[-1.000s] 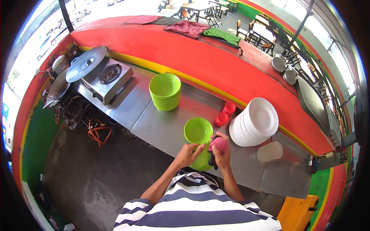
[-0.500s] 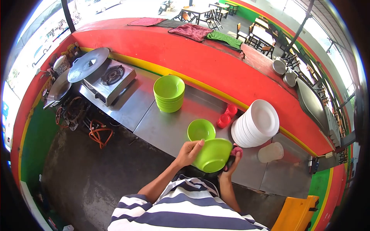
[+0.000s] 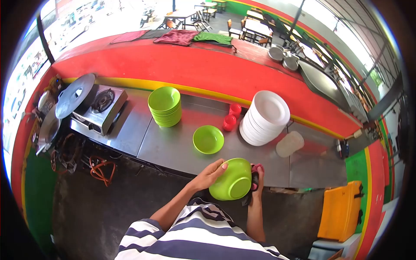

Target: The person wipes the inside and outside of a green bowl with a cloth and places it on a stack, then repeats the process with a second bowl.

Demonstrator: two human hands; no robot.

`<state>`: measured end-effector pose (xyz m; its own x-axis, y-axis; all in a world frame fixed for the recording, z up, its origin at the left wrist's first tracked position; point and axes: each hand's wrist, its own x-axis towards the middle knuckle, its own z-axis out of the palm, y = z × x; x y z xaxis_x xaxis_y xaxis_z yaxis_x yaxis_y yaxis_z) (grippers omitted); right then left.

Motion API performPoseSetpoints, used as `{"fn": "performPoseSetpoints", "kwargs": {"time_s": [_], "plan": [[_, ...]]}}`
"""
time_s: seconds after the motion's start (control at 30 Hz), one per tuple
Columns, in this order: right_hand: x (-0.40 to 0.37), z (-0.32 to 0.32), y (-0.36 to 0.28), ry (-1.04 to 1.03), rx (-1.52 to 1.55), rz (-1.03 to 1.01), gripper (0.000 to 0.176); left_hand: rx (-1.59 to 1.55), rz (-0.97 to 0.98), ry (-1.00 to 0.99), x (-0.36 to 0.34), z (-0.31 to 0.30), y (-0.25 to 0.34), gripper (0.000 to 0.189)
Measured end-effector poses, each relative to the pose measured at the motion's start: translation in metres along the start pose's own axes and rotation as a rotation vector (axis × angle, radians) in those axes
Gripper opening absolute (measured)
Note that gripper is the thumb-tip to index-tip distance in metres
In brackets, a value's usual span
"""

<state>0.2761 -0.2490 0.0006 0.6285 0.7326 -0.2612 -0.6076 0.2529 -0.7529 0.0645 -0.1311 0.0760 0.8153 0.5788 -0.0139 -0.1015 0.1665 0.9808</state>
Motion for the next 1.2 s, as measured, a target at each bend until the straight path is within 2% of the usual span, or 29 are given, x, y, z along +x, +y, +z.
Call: {"fn": "performPoseSetpoints", "kwargs": {"time_s": [0.1, 0.13, 0.2, 0.23, 0.27, 0.3, 0.33, 0.43, 0.57, 0.6, 0.73, 0.83, 0.87, 0.97, 1.0, 1.03, 1.07, 1.13, 1.2], "plan": [[-0.034, -0.009, 0.026, -0.17, -0.546, -0.425, 0.025, 0.11, -0.071, -0.017, -0.036, -0.002, 0.001, 0.04], [-0.082, 0.039, 0.006, -0.154, -0.279, -0.121, 0.031, 0.162, -0.118, -0.068, -0.05, -0.005, 0.003, 0.039], [-0.115, 0.064, 0.005, -0.52, -0.523, -0.323, 0.04, 0.258, -0.205, -0.16, -0.076, -0.008, 0.007, 0.037], [-0.12, 0.07, 0.008, -0.709, -0.648, -0.431, 0.046, 0.292, -0.107, -0.157, -0.086, -0.009, 0.0, 0.035], [-0.122, 0.074, 0.014, -0.725, -0.653, -0.414, 0.048, 0.327, -0.008, -0.158, -0.097, -0.01, -0.01, 0.033], [-0.128, 0.076, 0.022, -0.735, -0.658, -0.389, 0.05, 0.357, 0.084, -0.162, -0.107, -0.01, -0.011, 0.031], [-0.139, 0.075, 0.031, -0.744, -0.662, -0.357, 0.053, 0.317, -0.008, -0.16, -0.116, -0.018, -0.009, 0.028], [-0.147, 0.076, 0.052, -0.508, -0.404, -0.316, 0.056, 0.257, -0.231, -0.13, -0.127, -0.038, 0.006, 0.03], [-0.145, 0.082, 0.07, -0.189, -0.296, -0.566, 0.07, -0.155, -0.091, 0.145, -0.105, -0.056, -0.008, 0.035], [-0.143, 0.094, 0.07, -0.143, -0.39, -0.649, 0.077, -0.271, -0.048, 0.193, -0.095, -0.057, 0.004, 0.038], [-0.107, 0.138, 0.095, -0.123, -0.551, -0.928, 0.075, -0.505, -0.098, 0.487, -0.056, -0.075, 0.03, 0.038], [-0.07, 0.185, 0.102, -0.259, -0.922, -1.098, 0.072, -0.339, 0.027, 0.619, -0.03, -0.11, 0.033, 0.037], [-0.061, 0.206, 0.104, -0.318, -0.91, -1.018, 0.067, -0.206, 0.041, 0.573, -0.028, -0.128, 0.041, 0.033], [-0.022, 0.265, 0.119, -0.413, -0.921, -0.97, 0.068, 0.232, 0.139, 0.445, -0.017, -0.196, 0.068, 0.031], [-0.012, 0.28, 0.125, -0.413, -0.873, -0.845, 0.068, 0.257, 0.216, 0.467, -0.01, -0.213, 0.078, 0.027], [-0.003, 0.295, 0.131, -0.404, -0.821, -0.724, 0.069, 0.332, 0.205, 0.42, -0.007, -0.231, 0.086, 0.025], [0.004, 0.308, 0.14, -0.413, -0.65, -0.51, 0.065, 0.413, 0.197, 0.385, -0.005, -0.25, 0.096, 0.023], [0.017, 0.337, 0.154, -0.393, -0.426, -0.332, 0.061, 0.576, 0.234, 0.321, -0.002, -0.286, 0.122, 0.018], [0.033, 0.36, 0.161, -0.299, -0.276, -0.324, 0.064, 0.727, 0.398, 0.189, 0.009, -0.319, 0.132, 0.018]]}}
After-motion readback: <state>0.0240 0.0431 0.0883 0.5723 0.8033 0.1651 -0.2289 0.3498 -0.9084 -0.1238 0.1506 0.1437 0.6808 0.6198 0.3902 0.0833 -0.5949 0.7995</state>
